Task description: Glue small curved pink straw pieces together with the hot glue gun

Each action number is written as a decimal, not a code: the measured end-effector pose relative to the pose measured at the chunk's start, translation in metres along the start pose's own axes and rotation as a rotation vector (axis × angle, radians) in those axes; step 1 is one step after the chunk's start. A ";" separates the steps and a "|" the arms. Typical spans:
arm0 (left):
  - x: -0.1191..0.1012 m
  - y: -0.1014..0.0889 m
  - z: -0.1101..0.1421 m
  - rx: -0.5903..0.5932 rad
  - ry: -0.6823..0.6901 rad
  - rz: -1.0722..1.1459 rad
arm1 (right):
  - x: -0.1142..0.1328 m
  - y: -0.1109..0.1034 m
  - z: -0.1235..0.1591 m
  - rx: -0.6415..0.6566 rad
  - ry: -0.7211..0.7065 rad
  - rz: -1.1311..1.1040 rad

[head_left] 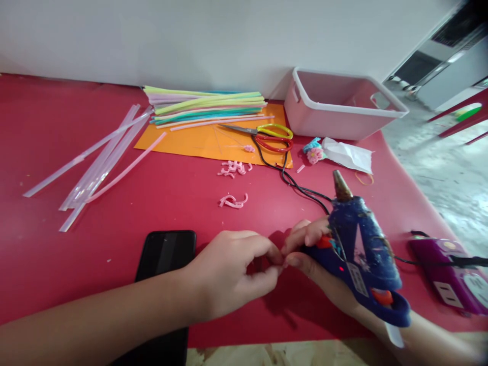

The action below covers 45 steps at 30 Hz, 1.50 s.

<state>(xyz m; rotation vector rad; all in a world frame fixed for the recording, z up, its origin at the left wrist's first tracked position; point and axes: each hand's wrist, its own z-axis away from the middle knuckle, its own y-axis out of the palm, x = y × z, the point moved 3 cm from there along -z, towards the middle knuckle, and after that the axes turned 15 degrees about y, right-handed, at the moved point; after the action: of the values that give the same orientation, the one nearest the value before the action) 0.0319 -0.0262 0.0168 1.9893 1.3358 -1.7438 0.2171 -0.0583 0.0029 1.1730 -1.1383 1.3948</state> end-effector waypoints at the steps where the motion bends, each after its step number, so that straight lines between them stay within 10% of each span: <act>1: 0.000 -0.001 0.000 -0.010 0.003 0.000 | 0.000 0.000 0.000 -0.001 0.004 -0.003; 13: -0.002 -0.003 -0.002 -0.023 0.028 0.011 | 0.013 0.003 -0.004 -0.090 -0.011 0.025; 27: 0.006 0.007 -0.002 -0.004 -0.484 0.512 | 0.011 -0.005 -0.002 -0.164 0.012 -0.045; 45: 0.010 0.000 -0.006 -0.116 -0.397 0.739 | 0.015 -0.012 -0.004 -0.191 -0.065 0.106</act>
<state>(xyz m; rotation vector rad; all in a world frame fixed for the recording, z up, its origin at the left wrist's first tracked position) 0.0347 -0.0173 0.0099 1.6398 0.4657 -1.5222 0.2268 -0.0515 0.0182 1.0412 -1.3656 1.3022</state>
